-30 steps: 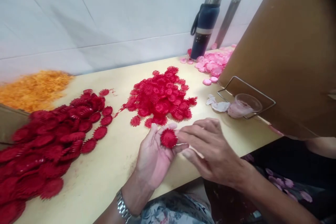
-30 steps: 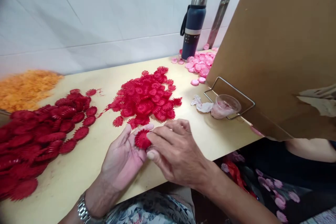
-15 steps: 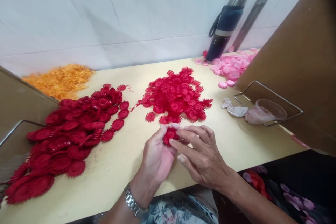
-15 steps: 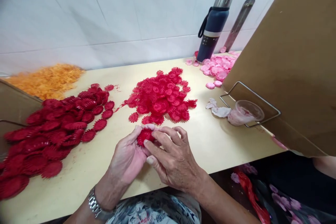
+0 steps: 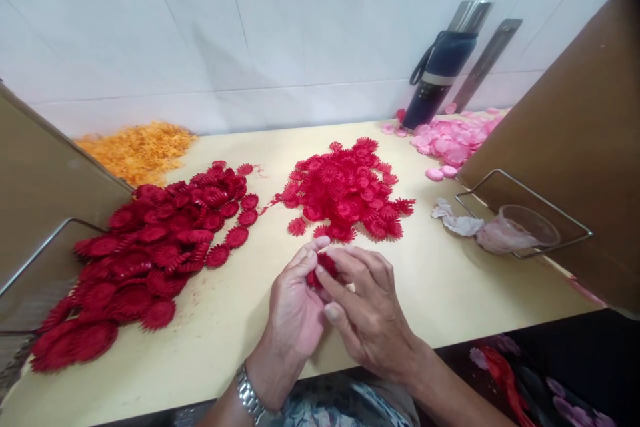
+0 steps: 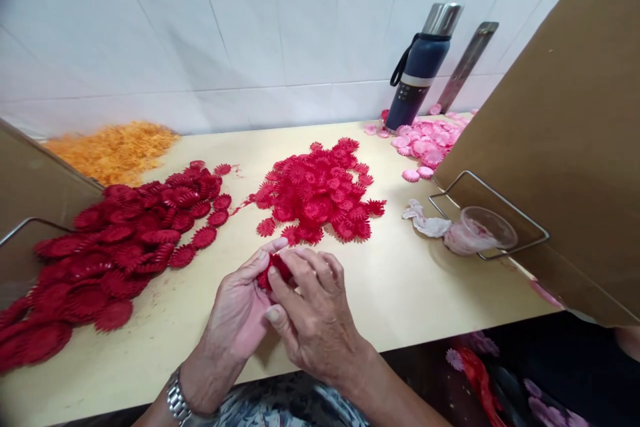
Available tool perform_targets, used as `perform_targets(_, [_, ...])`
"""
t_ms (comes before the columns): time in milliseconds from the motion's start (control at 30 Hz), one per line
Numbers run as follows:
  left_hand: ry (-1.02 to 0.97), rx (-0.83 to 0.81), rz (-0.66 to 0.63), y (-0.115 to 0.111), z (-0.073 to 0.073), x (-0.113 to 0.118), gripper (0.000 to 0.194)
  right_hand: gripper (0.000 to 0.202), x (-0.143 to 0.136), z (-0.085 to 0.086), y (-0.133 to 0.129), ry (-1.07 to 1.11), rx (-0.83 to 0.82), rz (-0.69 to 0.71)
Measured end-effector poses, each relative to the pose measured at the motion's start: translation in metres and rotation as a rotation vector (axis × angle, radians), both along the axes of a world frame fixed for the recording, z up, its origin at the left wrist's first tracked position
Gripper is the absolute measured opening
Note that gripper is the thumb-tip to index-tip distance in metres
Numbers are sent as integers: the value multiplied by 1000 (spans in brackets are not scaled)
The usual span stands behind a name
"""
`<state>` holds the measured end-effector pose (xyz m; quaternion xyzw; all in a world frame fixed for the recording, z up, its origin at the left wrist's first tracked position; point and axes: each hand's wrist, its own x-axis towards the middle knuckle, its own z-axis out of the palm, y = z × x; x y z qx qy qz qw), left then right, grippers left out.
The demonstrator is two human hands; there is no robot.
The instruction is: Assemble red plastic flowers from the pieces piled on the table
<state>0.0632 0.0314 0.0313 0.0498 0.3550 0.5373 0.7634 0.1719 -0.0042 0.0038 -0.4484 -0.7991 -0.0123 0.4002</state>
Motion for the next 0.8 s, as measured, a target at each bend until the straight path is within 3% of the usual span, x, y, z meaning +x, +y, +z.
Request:
perform_targets(100, [83,121,25,3,3,-9,14,27,10,6,4,67,-39,90])
perform_targets(200, [143,203,-1,3,8,-13,16,23,16,15,14,225,-20,75])
perform_targets(300, [200,201,-1,2,11,-13,29,21,15,24,26,334,-15,56])
perform_targets(533, [357,177,-15,2,4,-13,54,21,3,24,33,323,-80,117])
perform_targets(667, [364,228,-23,1,2,-12,50,21,-3,28,33,363,-161,161])
perform_targets(800, [182,147,51,1,6,-12,37,21,-7,29,35,344,-189,162])
